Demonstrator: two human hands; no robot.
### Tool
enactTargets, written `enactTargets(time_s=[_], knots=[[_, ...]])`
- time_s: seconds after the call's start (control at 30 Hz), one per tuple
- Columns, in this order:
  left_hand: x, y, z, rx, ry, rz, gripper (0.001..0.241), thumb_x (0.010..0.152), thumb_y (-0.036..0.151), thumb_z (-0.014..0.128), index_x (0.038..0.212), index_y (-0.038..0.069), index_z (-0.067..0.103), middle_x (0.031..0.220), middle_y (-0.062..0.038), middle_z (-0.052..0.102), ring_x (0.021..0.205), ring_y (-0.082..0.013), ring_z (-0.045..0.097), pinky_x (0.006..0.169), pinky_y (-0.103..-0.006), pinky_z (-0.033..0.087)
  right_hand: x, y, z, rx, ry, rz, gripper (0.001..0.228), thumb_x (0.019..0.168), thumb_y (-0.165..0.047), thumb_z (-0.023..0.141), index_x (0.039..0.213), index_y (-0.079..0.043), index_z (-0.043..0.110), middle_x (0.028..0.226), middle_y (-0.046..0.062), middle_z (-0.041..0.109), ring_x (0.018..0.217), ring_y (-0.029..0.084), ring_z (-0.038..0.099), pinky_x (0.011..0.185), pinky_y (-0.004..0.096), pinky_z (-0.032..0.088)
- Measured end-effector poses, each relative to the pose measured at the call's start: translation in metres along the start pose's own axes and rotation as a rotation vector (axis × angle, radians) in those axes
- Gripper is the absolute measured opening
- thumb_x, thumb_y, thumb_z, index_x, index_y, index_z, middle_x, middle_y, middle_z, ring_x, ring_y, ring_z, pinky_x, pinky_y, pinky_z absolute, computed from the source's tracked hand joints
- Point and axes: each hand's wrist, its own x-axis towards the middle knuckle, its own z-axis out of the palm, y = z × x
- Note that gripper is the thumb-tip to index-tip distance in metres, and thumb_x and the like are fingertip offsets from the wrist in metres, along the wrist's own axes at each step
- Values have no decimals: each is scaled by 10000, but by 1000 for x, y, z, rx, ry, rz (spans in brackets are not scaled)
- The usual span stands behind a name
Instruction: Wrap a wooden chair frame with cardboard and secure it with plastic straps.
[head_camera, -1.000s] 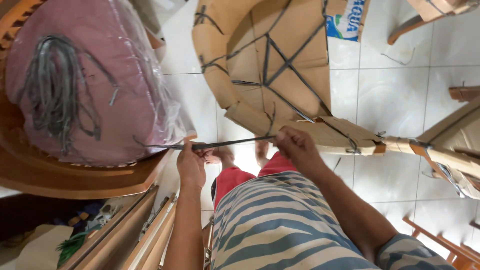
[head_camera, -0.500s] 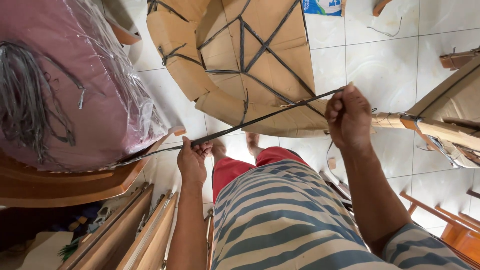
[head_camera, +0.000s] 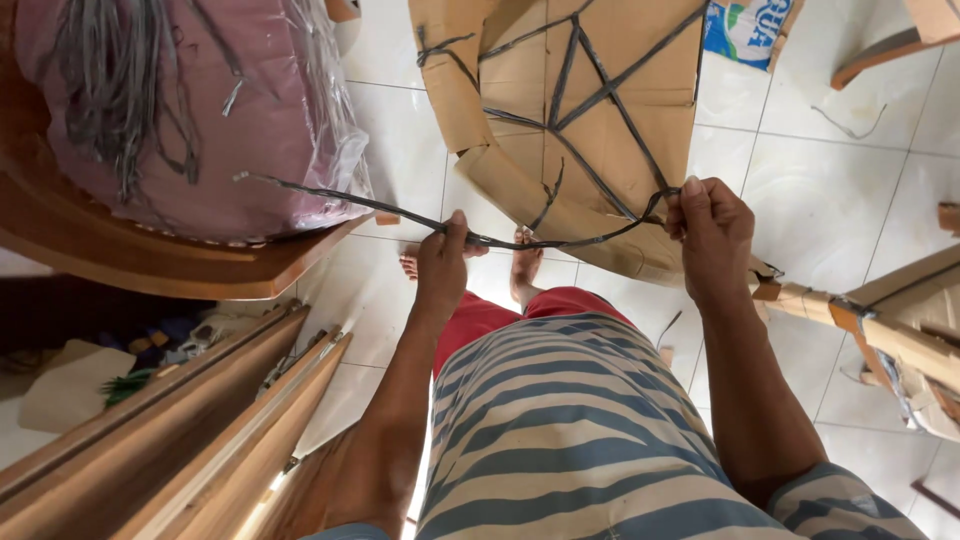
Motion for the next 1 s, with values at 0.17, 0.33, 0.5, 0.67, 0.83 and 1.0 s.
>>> enactTargets(time_s=[0.17,0.33,0.5,0.67,0.83,1.0], knots=[[-15,-5,3,52,-5,1,570,1099,530,413,835,92,664,791,-102,720,851,-204,743,941,-394,563,5,-5,13,-29,-102,-23,317,1184,-242,545,948,-43,617,737,68,588,685,125,570,648,228,463],[-25,-1,7,43,-34,21,566,1109,506,408,831,81,658,786,-111,694,835,-213,714,940,-404,556,0,0,27,-106,-218,-59,295,1162,-212,570,945,-27,643,749,76,617,729,135,598,701,244,488],[-28,9,13,121,-86,36,613,1108,535,380,823,84,683,773,-98,693,833,-218,713,912,-410,551,-7,-8,43,-289,-339,-139,268,1102,-219,639,934,-21,704,756,144,683,742,199,646,720,365,531],[-34,30,23,128,-84,24,581,1109,489,434,800,66,684,755,-113,699,838,-238,711,927,-405,526,-18,-14,59,-533,-391,-582,433,972,-179,714,1388,-86,639,1259,202,653,1122,445,636,956,532,496],[-38,56,42,99,-155,24,572,1107,464,454,793,42,677,764,-145,698,850,-232,667,908,-420,509,-51,-25,84,-319,-591,-377,677,914,-195,774,1516,-90,483,1227,256,658,1039,438,694,903,546,549],[-45,86,57,115,-199,0,558,1106,469,423,770,92,659,692,-102,646,767,-217,617,793,-391,493,-46,-12,70,-335,-682,-119,670,1000,-224,629,1605,-167,349,1249,169,665,822,304,743,683,401,590]])
